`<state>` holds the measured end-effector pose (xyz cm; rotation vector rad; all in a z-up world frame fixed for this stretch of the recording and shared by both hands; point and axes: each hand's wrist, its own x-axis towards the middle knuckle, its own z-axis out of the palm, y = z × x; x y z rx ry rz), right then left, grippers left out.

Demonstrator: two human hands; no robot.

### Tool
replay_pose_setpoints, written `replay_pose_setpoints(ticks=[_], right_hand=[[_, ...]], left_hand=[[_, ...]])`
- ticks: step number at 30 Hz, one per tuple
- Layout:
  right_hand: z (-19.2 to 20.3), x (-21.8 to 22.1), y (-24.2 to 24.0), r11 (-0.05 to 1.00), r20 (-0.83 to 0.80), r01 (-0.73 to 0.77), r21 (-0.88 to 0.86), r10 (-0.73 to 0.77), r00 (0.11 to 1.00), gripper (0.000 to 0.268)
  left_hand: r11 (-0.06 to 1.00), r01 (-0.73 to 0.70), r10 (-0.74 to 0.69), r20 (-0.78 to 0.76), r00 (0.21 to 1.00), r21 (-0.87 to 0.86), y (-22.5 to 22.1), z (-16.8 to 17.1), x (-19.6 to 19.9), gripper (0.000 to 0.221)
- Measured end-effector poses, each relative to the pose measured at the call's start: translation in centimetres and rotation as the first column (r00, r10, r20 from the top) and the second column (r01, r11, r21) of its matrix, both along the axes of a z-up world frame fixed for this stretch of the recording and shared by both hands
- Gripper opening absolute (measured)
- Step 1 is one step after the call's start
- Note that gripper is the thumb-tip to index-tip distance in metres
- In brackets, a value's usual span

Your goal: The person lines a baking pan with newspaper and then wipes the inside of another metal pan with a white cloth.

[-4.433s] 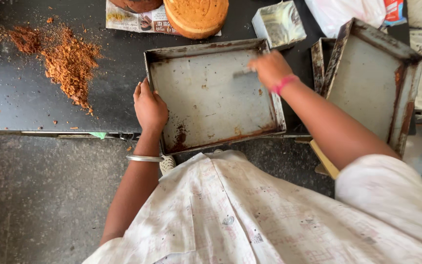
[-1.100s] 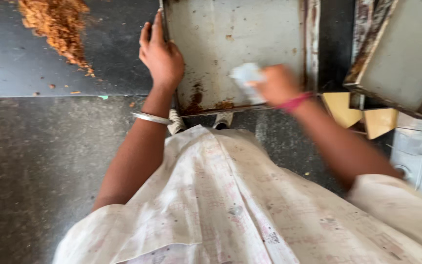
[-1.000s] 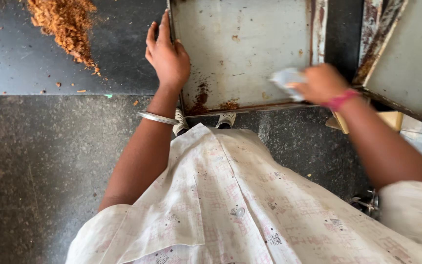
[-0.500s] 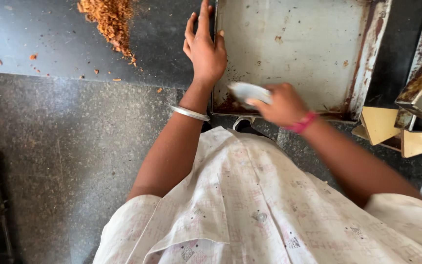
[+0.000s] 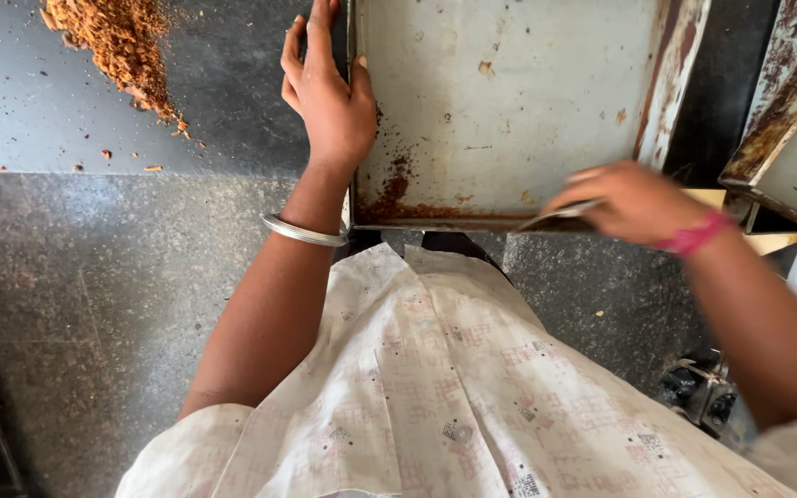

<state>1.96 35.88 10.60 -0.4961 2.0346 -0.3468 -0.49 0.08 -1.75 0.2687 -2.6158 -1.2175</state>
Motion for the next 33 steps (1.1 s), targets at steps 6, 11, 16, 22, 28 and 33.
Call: replay_pose_setpoints(ticks=[6, 11, 16, 22, 28, 33], right_hand=[[-2.6, 1.5, -10.4, 0.878, -0.131, -0.079, -0.471, 0.019, 0.991, 0.042], [-2.2, -0.3, -4.1, 0.908, -0.067, -0.14, -0.394, 0.124, 0.99, 0.036], [-1.7, -0.6, 1.6, 0.898, 0.034, -0.124, -0.422, 0.152, 0.988, 0.024], [-5.4, 0.2, -10.7, 0.77, -0.218, -0.166, -0.617, 0.035, 0.975, 0.013], [-4.3, 0.8, -12.6, 0.735, -0.234, -0.124, -0.667, -0.049, 0.971, 0.023], [-1.1, -0.3, -2.1, 0.924, -0.152, -0.111, -0.366, 0.059, 0.987, 0.026]], left_hand=[[0.996, 0.012, -0.014, -0.018, 1.0, -0.083, 0.2, 0.3, -0.1, 0.073], [0.991, 0.002, 0.006, 0.054, 0.999, -0.131, 0.0, -0.1, -0.1, 0.067], [0.987, -0.005, 0.002, -0.02, 1.0, -0.158, 0.1, 0.6, 0.0, 0.072], [0.986, -0.048, 0.068, 0.12, 0.99, -0.162, 0.1, 0.2, -0.4, 0.073], [0.996, -0.045, 0.047, 0.011, 0.999, -0.082, -0.9, -1.7, -0.2, 0.071], [0.997, -0.049, 0.051, 0.038, 0.998, -0.056, -0.7, -0.7, -0.6, 0.083]])
